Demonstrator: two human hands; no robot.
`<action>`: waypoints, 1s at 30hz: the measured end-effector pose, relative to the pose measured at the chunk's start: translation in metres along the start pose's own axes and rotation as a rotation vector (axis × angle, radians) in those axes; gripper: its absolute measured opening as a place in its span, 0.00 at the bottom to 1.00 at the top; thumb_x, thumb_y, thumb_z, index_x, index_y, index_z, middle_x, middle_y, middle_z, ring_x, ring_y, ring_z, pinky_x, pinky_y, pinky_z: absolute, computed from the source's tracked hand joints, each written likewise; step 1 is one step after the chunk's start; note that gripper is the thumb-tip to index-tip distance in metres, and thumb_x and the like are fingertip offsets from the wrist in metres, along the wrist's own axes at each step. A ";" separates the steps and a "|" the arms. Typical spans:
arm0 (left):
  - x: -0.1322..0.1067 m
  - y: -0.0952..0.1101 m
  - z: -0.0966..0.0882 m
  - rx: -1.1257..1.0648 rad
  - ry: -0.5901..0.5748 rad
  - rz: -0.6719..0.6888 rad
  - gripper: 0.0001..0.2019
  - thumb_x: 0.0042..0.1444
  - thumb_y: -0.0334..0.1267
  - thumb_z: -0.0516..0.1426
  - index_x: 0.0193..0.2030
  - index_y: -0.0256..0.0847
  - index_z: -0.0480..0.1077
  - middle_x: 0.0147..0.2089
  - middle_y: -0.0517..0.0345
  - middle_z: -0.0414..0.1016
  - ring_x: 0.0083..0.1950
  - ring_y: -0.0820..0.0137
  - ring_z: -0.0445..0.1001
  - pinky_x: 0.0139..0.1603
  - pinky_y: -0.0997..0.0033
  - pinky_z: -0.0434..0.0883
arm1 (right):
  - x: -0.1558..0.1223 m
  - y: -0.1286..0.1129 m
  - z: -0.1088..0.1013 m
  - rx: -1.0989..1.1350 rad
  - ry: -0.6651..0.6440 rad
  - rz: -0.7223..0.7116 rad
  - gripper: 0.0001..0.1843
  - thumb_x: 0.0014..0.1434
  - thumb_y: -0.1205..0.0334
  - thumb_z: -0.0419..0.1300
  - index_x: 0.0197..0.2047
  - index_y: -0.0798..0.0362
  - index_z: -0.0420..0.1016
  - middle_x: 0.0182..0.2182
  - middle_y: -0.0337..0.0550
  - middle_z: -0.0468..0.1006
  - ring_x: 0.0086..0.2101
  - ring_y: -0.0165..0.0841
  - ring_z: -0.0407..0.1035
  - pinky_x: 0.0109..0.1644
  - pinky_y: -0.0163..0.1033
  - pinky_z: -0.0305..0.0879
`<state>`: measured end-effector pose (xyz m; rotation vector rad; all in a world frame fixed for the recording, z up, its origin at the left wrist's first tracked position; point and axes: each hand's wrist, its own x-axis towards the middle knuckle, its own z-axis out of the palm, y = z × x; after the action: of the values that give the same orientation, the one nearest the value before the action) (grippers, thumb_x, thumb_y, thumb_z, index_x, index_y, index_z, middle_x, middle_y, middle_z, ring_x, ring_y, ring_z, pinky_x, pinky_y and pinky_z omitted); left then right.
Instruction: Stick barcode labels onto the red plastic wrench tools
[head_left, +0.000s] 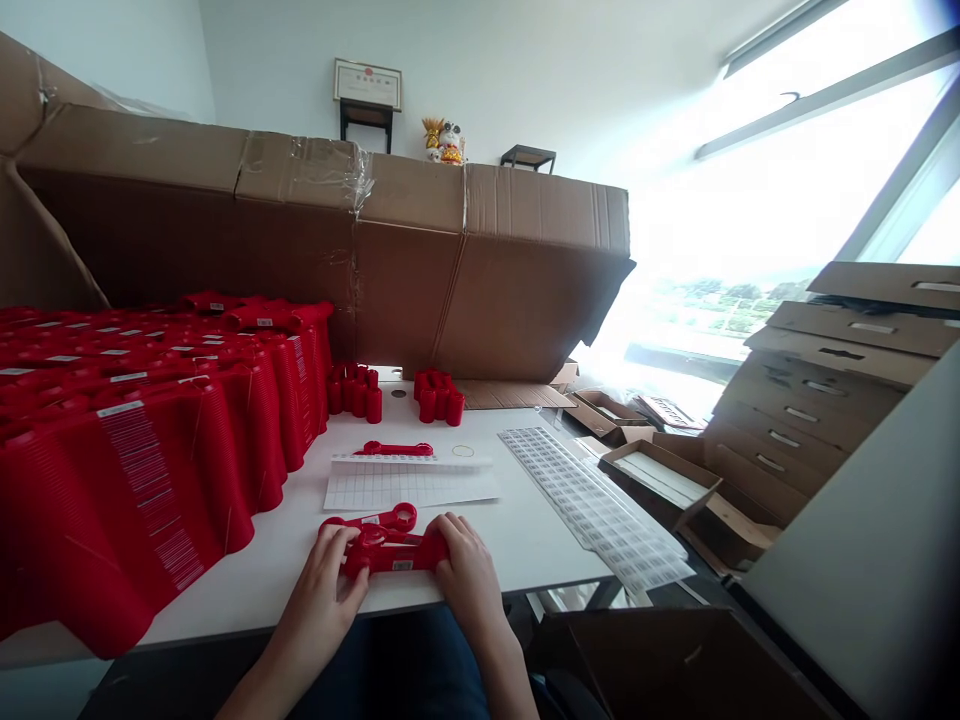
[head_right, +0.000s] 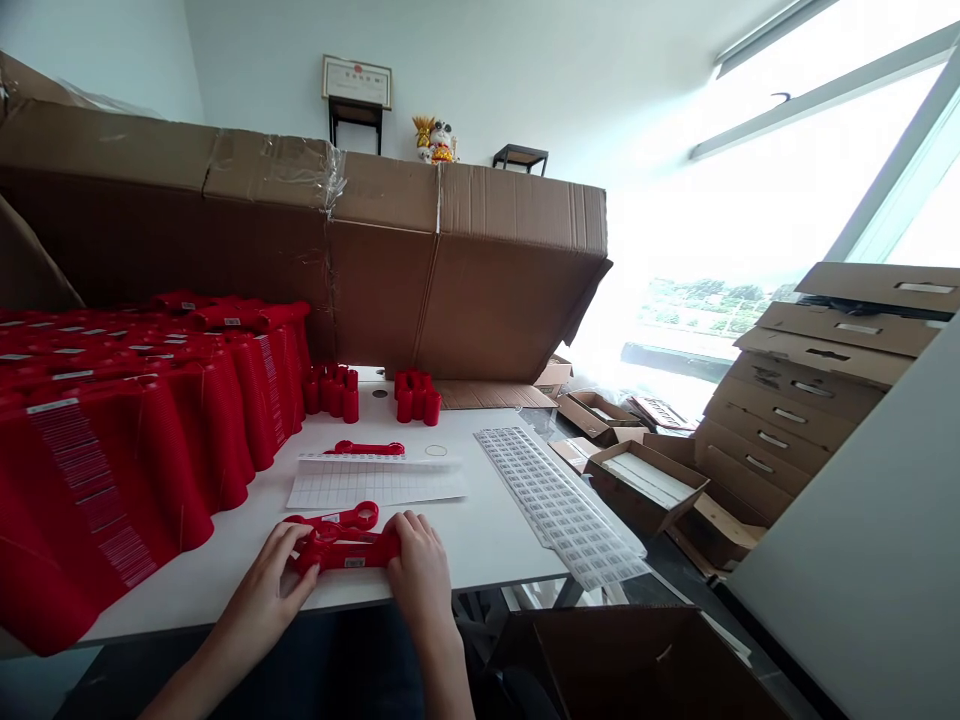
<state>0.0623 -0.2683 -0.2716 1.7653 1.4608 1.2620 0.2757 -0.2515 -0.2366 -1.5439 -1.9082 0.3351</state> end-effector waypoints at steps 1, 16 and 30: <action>0.000 0.000 0.000 -0.002 -0.003 -0.010 0.17 0.60 0.45 0.53 0.54 0.43 0.67 0.59 0.42 0.69 0.61 0.49 0.73 0.57 0.49 0.77 | 0.000 0.000 0.000 0.002 -0.003 0.002 0.19 0.45 0.80 0.48 0.34 0.49 0.67 0.36 0.42 0.78 0.40 0.40 0.68 0.43 0.41 0.60; 0.010 0.022 -0.011 0.009 -0.078 -0.074 0.19 0.66 0.59 0.51 0.44 0.44 0.67 0.44 0.51 0.75 0.38 0.61 0.76 0.38 0.63 0.77 | 0.000 -0.001 0.000 0.042 0.004 0.015 0.18 0.46 0.80 0.48 0.34 0.49 0.67 0.37 0.43 0.77 0.41 0.41 0.67 0.43 0.41 0.59; 0.004 0.012 -0.002 0.159 0.072 0.116 0.27 0.60 0.45 0.57 0.64 0.44 0.58 0.65 0.42 0.62 0.66 0.48 0.65 0.61 0.40 0.72 | 0.000 0.004 0.000 0.119 -0.006 -0.019 0.18 0.46 0.81 0.49 0.34 0.49 0.67 0.37 0.44 0.77 0.41 0.42 0.67 0.44 0.43 0.61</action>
<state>0.0657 -0.2677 -0.2594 1.9516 1.5557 1.3115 0.2792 -0.2508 -0.2389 -1.4476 -1.8708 0.4378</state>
